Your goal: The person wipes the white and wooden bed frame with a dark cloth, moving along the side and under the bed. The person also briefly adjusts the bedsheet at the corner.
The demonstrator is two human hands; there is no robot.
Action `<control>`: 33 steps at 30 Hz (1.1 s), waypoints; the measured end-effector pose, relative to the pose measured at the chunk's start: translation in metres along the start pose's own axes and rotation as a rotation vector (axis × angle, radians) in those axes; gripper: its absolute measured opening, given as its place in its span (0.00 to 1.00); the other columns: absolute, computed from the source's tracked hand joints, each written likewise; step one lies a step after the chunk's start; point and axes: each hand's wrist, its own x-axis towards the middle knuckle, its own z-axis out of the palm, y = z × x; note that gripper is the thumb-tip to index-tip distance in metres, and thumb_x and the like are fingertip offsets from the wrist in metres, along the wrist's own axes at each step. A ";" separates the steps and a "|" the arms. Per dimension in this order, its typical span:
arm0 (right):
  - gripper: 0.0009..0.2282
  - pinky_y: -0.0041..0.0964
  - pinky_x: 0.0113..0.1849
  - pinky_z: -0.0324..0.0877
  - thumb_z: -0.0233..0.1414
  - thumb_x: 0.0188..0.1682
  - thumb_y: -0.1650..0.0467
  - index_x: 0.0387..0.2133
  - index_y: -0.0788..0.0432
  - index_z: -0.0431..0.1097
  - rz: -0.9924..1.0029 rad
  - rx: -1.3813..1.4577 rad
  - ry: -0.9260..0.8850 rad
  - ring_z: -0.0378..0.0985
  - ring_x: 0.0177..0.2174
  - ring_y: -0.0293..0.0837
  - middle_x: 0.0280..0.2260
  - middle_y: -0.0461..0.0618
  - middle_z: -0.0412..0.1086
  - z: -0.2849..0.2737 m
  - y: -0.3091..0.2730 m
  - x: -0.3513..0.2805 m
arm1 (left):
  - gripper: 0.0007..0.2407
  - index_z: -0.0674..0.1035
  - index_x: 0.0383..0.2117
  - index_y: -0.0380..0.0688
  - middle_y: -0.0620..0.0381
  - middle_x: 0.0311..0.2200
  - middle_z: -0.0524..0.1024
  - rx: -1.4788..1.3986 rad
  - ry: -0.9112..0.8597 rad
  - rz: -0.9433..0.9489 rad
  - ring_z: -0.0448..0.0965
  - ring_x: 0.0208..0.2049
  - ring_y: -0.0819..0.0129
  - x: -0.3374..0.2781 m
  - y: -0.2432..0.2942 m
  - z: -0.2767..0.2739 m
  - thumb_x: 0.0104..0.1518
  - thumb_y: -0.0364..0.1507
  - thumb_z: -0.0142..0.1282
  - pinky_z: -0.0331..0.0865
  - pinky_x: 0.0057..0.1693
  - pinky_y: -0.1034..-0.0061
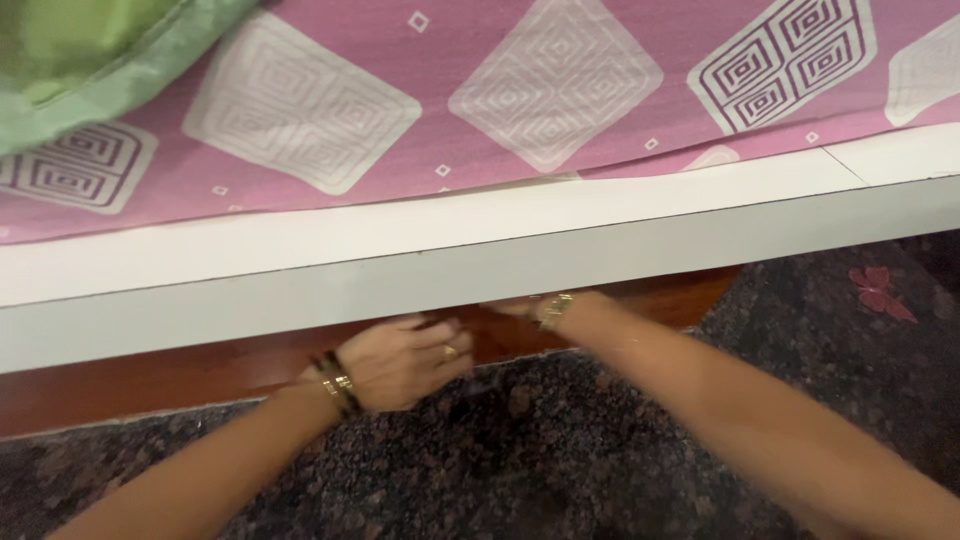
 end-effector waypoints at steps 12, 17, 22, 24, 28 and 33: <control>0.36 0.46 0.56 0.65 0.35 0.57 0.79 0.73 0.32 0.28 0.085 -1.521 -0.718 0.55 0.65 0.44 0.72 0.42 0.32 -0.041 0.103 -0.087 | 0.20 0.74 0.59 0.40 0.47 0.54 0.76 0.419 -0.233 0.193 0.71 0.52 0.66 -0.008 -0.008 -0.032 0.73 0.40 0.37 0.65 0.59 0.72; 0.17 0.38 0.38 0.79 0.43 0.57 0.59 0.56 0.48 0.67 0.219 -1.015 0.158 0.82 0.35 0.40 0.44 0.48 0.77 -0.082 0.074 -0.098 | 0.19 0.66 0.63 0.55 0.51 0.66 0.60 0.485 -0.047 0.115 0.60 0.66 0.62 -0.016 -0.004 0.024 0.65 0.35 0.41 0.50 0.68 0.60; 0.18 0.36 0.39 0.79 0.39 0.59 0.63 0.63 0.33 0.55 0.243 -0.996 -0.171 0.80 0.34 0.39 0.42 0.45 0.77 -0.017 0.089 -0.060 | 0.15 0.70 0.59 0.56 0.56 0.61 0.68 0.353 0.149 0.038 0.66 0.62 0.69 0.012 -0.005 0.021 0.68 0.36 0.38 0.51 0.69 0.69; 0.35 0.35 0.46 0.76 0.40 0.52 0.70 0.71 0.25 0.35 -0.045 -1.234 -0.327 0.77 0.43 0.40 0.53 0.42 0.69 0.000 0.120 -0.066 | 0.15 0.72 0.56 0.52 0.53 0.58 0.71 0.486 -0.029 0.173 0.68 0.62 0.68 0.027 -0.009 0.002 0.69 0.37 0.38 0.52 0.71 0.69; 0.43 0.46 0.62 0.53 0.50 0.48 0.68 0.66 0.42 0.18 -0.477 -1.875 -0.622 0.53 0.62 0.38 0.70 0.35 0.32 -0.032 0.179 -0.095 | 0.15 0.73 0.54 0.52 0.51 0.61 0.68 0.406 0.051 0.041 0.67 0.63 0.64 0.048 -0.016 -0.039 0.66 0.40 0.39 0.53 0.70 0.65; 0.16 0.62 0.58 0.59 0.43 0.53 0.51 0.53 0.31 0.59 0.423 -1.446 -0.016 0.61 0.60 0.44 0.64 0.35 0.55 -0.105 0.204 -0.159 | 0.18 0.69 0.58 0.59 0.55 0.64 0.63 -0.435 0.219 -0.451 0.65 0.61 0.61 0.060 -0.035 -0.029 0.63 0.42 0.39 0.58 0.62 0.59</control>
